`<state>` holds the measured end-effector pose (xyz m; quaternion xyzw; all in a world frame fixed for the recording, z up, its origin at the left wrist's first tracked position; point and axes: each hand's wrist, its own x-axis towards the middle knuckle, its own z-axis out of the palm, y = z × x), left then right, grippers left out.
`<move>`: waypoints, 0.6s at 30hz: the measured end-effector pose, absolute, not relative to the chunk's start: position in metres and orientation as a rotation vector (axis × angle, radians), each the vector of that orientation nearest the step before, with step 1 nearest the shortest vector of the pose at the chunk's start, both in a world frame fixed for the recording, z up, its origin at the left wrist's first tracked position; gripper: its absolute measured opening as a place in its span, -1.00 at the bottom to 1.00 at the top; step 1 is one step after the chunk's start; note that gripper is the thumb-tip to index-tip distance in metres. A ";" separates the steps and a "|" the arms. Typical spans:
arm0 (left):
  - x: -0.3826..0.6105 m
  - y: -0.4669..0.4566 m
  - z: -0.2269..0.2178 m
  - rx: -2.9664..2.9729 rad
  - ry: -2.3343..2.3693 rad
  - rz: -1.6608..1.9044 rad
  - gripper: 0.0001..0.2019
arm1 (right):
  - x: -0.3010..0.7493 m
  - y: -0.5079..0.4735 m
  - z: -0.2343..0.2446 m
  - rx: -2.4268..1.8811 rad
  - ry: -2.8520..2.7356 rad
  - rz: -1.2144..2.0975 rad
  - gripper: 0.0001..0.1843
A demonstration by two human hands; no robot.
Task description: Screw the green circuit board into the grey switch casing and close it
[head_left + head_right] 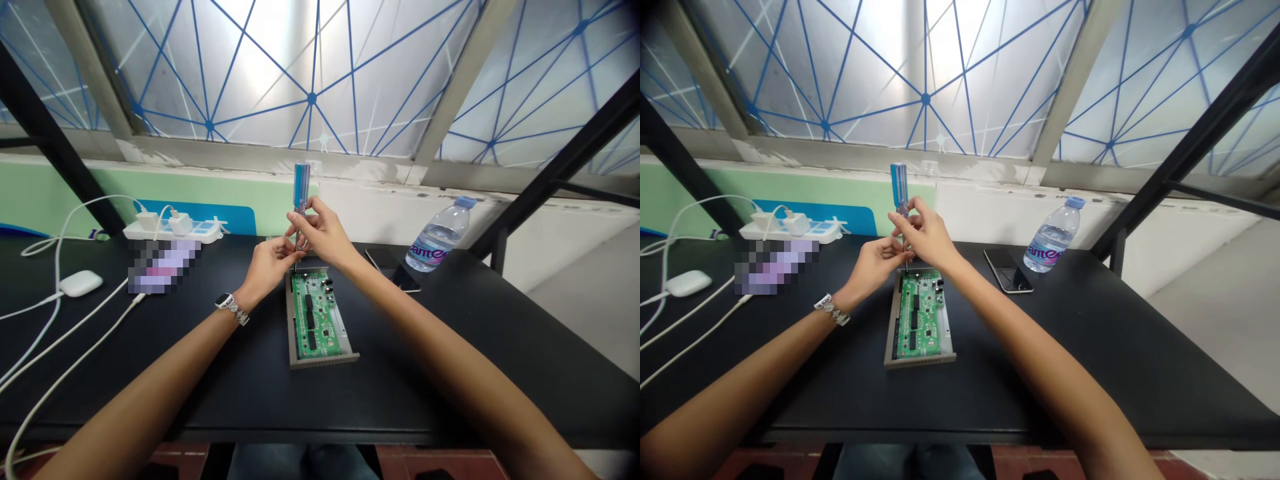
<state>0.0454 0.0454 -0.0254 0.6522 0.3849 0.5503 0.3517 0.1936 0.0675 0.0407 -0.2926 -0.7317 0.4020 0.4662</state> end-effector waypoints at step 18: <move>0.038 0.043 -0.019 1.815 0.903 1.177 -0.74 | 0.221 0.069 0.054 -0.776 -2.001 1.194 -0.68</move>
